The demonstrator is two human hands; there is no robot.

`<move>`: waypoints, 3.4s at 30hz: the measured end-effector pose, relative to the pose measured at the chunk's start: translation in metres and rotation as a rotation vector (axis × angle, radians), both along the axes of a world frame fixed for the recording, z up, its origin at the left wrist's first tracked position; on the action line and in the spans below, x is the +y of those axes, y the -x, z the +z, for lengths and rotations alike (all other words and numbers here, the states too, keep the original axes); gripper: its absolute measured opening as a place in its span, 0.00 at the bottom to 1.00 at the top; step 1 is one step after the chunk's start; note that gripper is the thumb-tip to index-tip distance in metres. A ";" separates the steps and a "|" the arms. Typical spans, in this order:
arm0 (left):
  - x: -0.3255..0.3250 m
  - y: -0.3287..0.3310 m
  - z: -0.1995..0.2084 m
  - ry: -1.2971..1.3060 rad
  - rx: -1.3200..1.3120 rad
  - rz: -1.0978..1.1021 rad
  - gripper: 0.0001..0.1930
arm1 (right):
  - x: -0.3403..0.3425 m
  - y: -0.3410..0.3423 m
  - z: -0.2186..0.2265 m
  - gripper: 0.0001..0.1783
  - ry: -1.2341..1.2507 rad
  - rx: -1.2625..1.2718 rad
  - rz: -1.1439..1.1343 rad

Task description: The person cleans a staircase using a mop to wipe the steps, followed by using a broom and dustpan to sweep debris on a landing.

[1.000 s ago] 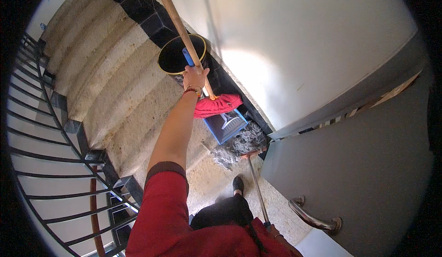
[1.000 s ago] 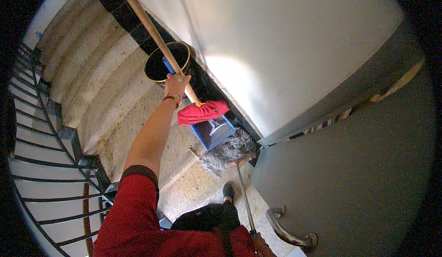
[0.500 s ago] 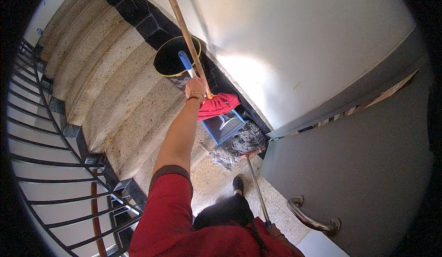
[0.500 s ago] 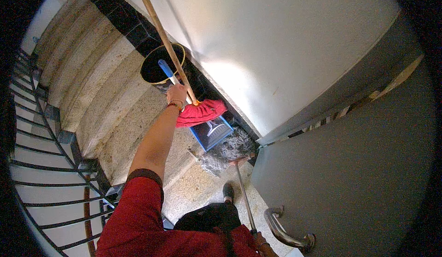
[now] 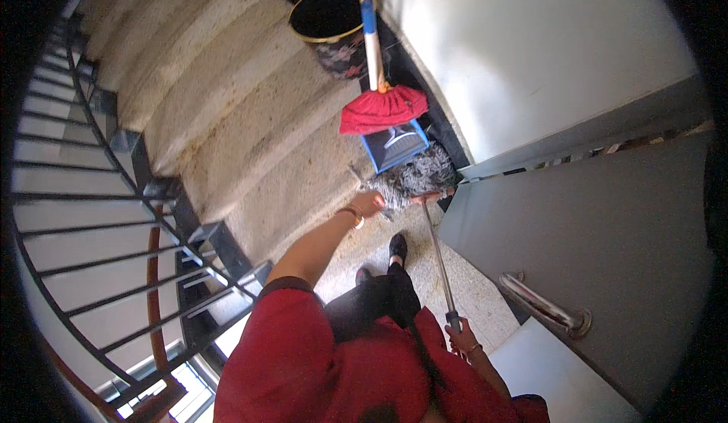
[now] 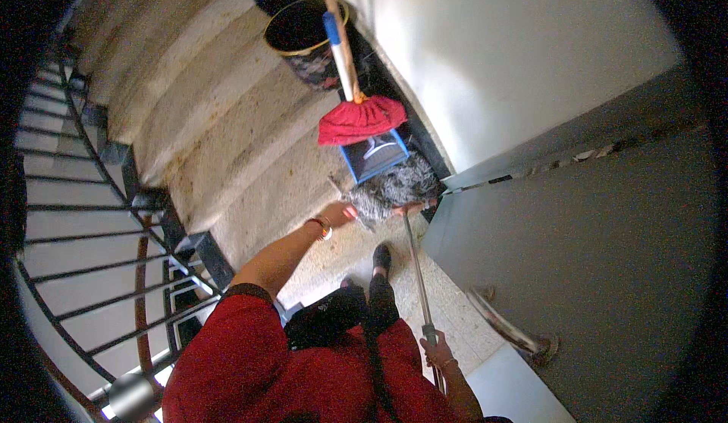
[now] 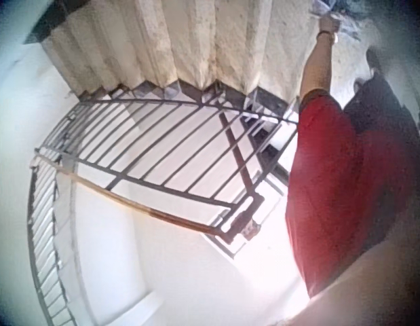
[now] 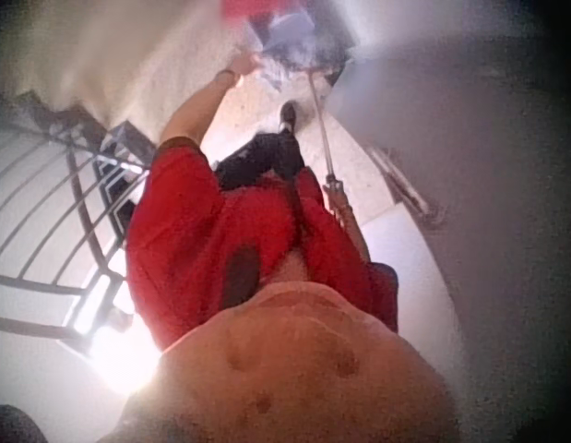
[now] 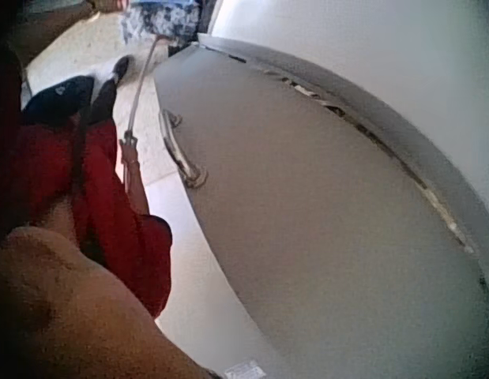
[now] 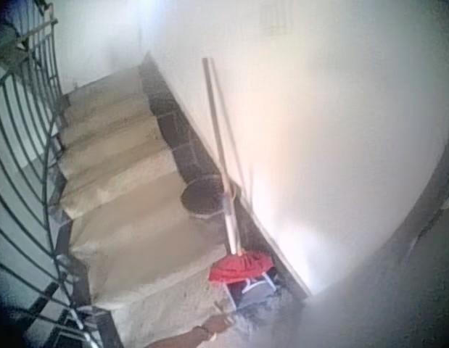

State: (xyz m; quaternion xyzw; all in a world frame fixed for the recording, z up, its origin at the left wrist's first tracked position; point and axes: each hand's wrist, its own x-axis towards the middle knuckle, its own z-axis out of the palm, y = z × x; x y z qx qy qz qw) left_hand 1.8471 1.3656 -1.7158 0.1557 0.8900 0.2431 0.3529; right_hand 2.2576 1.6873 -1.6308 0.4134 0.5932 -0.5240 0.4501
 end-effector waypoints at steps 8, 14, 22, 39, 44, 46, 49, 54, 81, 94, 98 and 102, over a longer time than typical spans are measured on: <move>0.140 -0.216 0.016 -0.389 -0.269 -0.466 0.30 | 0.019 -0.122 0.095 0.20 -0.278 0.039 0.262; 0.206 -0.278 0.060 -0.258 0.036 -0.909 0.37 | 0.030 -0.033 0.085 0.14 -0.520 -0.111 0.542; 0.232 -0.214 0.041 -0.024 0.305 -0.858 0.19 | -0.016 0.032 0.201 0.33 -0.707 0.098 0.766; -0.028 -0.306 0.094 -0.230 -0.006 -0.401 0.16 | -0.152 0.082 0.291 0.42 -0.473 0.369 1.854; -0.166 -0.348 0.077 0.026 -0.191 -0.149 0.16 | -0.255 0.113 0.251 0.37 -0.050 0.271 1.702; -0.206 -0.373 0.064 -0.069 -0.149 -0.093 0.18 | -0.294 0.105 0.261 0.35 -0.060 0.199 1.744; -0.222 -0.373 0.103 -0.107 -0.234 0.107 0.16 | -0.293 0.088 0.248 0.34 -0.314 0.581 2.102; -0.158 -0.364 0.101 -0.221 -0.005 0.014 0.16 | -0.278 0.057 0.305 0.32 -0.507 0.410 2.043; -0.002 -0.506 0.289 -0.228 0.604 -0.476 0.11 | -0.065 -0.292 0.320 0.29 -0.841 0.818 0.799; -0.179 -0.548 0.076 -0.061 0.370 -0.271 0.05 | -0.281 -0.228 0.214 0.41 -0.233 0.265 1.434; -0.197 -0.532 0.069 -0.123 0.444 -0.216 0.06 | -0.282 -0.230 0.185 0.39 -0.278 0.311 1.466; -0.247 -0.483 0.031 -0.036 0.488 -0.132 0.08 | -0.340 -0.176 0.191 0.38 -0.328 0.474 1.498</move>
